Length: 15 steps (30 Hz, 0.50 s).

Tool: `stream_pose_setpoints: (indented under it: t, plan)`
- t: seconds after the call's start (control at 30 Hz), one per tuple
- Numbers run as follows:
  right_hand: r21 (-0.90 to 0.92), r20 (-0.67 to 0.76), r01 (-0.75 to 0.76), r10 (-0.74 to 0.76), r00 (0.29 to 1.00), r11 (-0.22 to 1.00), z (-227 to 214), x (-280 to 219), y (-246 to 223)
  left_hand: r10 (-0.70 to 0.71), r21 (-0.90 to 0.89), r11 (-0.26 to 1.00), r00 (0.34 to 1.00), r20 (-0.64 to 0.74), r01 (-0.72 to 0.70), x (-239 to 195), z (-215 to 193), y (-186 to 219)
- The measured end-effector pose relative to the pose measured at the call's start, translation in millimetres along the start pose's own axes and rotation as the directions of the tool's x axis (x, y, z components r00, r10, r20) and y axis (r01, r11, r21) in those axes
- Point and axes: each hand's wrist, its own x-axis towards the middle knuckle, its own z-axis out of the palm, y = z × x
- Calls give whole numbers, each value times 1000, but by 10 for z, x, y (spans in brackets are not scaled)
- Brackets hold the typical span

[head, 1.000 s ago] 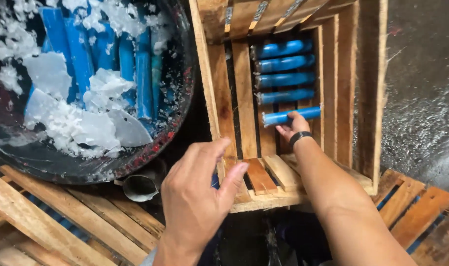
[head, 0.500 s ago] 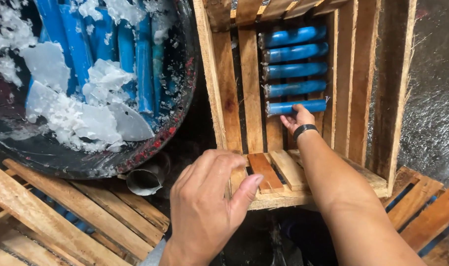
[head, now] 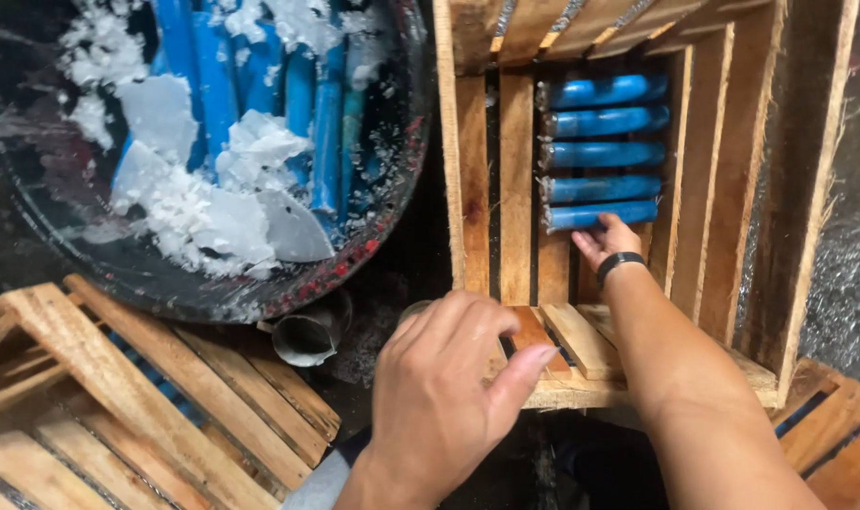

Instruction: Picking up blue candles from a bucket of ice and water and arranging them neatly into wooden crates.

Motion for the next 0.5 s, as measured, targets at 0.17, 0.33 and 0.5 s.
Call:
stream_pose_setpoints:
  t: [0.17, 0.33, 0.5]
  plan:
    - [56, -26, -157, 159, 987, 986, -11, 344, -176, 20, -76, 997, 995, -98, -27, -63, 11, 93]
    - [-705, 396, 403, -148, 906, 583, -196, 888, -695, 26, -14, 999, 970, -243, -31, -260, 210, 75]
    - [-581, 722, 701, -134, 678, 414, -279, -974, -953, -99, -85, 993, 947, -304, 77, -369, 4, -75]
